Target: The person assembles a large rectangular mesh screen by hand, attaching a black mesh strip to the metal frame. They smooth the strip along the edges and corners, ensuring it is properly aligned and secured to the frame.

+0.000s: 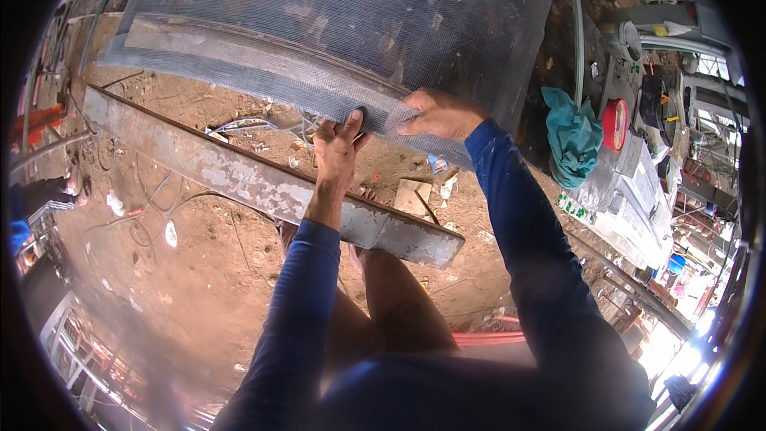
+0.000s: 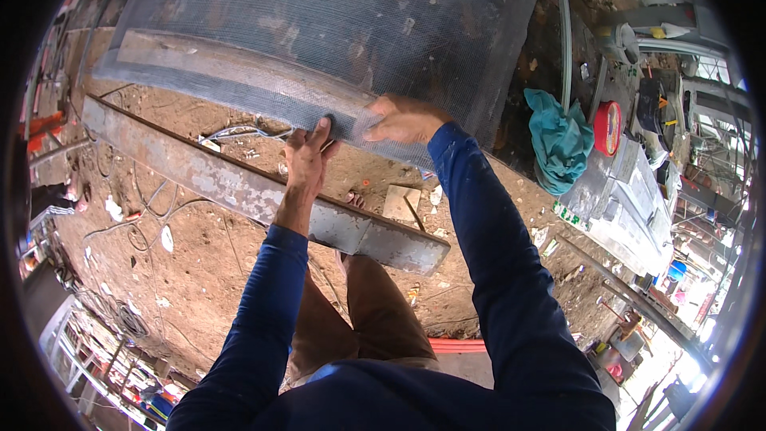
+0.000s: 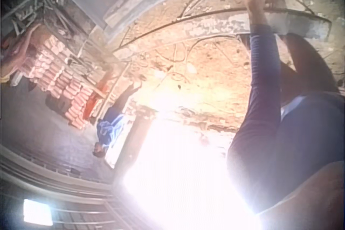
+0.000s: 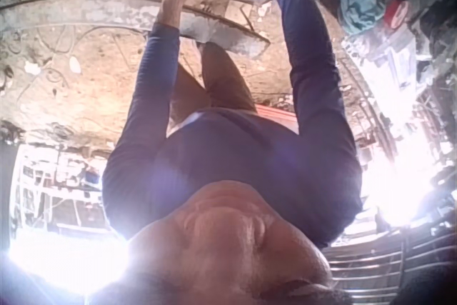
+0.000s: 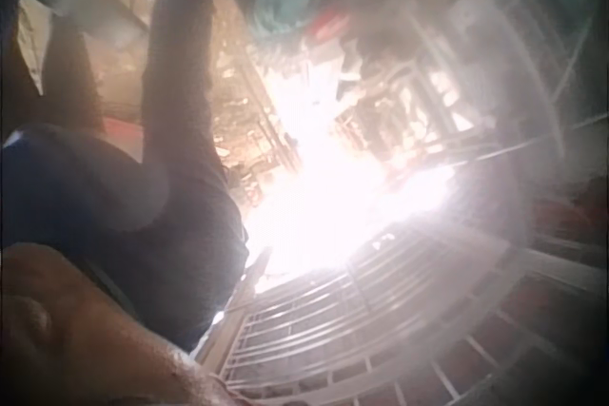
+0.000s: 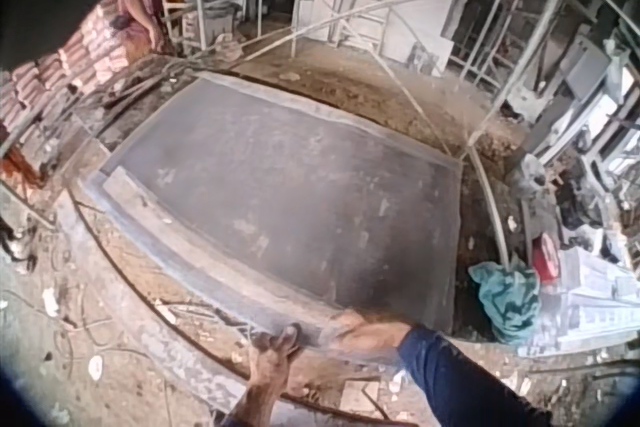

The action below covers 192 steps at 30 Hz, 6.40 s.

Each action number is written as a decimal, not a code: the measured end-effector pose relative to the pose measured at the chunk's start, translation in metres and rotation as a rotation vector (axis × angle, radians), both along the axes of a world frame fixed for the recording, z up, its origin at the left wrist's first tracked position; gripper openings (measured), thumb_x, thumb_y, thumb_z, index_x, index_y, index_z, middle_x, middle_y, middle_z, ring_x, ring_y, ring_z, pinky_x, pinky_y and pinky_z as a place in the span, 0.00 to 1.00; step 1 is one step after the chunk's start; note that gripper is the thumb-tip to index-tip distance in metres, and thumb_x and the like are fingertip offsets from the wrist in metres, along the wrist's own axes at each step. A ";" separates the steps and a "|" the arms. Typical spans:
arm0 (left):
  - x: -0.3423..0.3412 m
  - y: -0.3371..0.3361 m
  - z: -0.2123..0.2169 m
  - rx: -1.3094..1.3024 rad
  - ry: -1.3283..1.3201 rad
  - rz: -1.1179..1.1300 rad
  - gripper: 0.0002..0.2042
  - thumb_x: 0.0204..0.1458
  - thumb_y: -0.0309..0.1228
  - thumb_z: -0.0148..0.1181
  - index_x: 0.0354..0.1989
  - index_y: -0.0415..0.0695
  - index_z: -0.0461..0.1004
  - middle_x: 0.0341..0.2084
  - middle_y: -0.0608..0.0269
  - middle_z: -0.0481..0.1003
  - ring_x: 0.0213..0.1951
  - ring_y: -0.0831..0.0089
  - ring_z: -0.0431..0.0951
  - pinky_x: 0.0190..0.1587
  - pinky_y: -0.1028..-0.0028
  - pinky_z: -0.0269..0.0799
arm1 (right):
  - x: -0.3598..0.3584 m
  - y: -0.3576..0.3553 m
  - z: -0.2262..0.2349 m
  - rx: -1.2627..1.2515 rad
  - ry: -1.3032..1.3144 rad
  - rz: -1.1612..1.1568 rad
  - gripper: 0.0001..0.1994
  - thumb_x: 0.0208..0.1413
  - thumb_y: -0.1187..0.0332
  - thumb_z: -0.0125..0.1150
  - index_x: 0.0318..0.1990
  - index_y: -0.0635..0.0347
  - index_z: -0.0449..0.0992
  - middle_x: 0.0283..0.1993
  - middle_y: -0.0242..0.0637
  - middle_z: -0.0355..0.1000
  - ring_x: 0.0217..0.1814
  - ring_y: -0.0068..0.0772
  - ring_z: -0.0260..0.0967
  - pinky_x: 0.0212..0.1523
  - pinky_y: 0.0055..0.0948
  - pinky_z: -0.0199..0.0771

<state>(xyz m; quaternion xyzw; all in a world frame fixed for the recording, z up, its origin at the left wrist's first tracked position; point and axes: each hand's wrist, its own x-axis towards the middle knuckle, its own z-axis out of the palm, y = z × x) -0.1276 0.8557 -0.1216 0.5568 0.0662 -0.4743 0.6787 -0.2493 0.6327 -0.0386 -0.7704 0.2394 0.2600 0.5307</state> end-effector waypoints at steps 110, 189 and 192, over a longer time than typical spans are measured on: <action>-0.089 -0.026 0.017 -0.023 0.134 0.064 0.21 0.63 0.40 0.84 0.39 0.42 0.73 0.35 0.70 0.73 0.37 0.75 0.80 0.60 0.55 0.91 | -0.136 0.004 0.016 -0.613 0.158 -0.105 0.26 0.50 0.55 0.89 0.50 0.67 0.90 0.44 0.58 0.88 0.51 0.58 0.89 0.58 0.48 0.87; -0.186 -0.042 -0.024 -0.138 0.194 -0.265 0.18 0.71 0.28 0.73 0.62 0.32 0.74 0.54 0.53 0.83 0.51 0.65 0.88 0.55 0.65 0.91 | -0.173 0.151 -0.055 0.337 -0.492 -2.057 0.29 0.65 0.50 0.83 0.51 0.75 0.85 0.44 0.42 0.86 0.41 0.33 0.84 0.45 0.31 0.84; -0.188 -0.042 -0.025 -0.081 0.169 -0.235 0.19 0.71 0.28 0.74 0.61 0.32 0.74 0.54 0.53 0.82 0.50 0.65 0.87 0.54 0.65 0.90 | -0.177 0.153 -0.056 0.332 -0.401 -1.941 0.26 0.67 0.52 0.82 0.50 0.75 0.87 0.43 0.40 0.87 0.42 0.30 0.83 0.47 0.31 0.83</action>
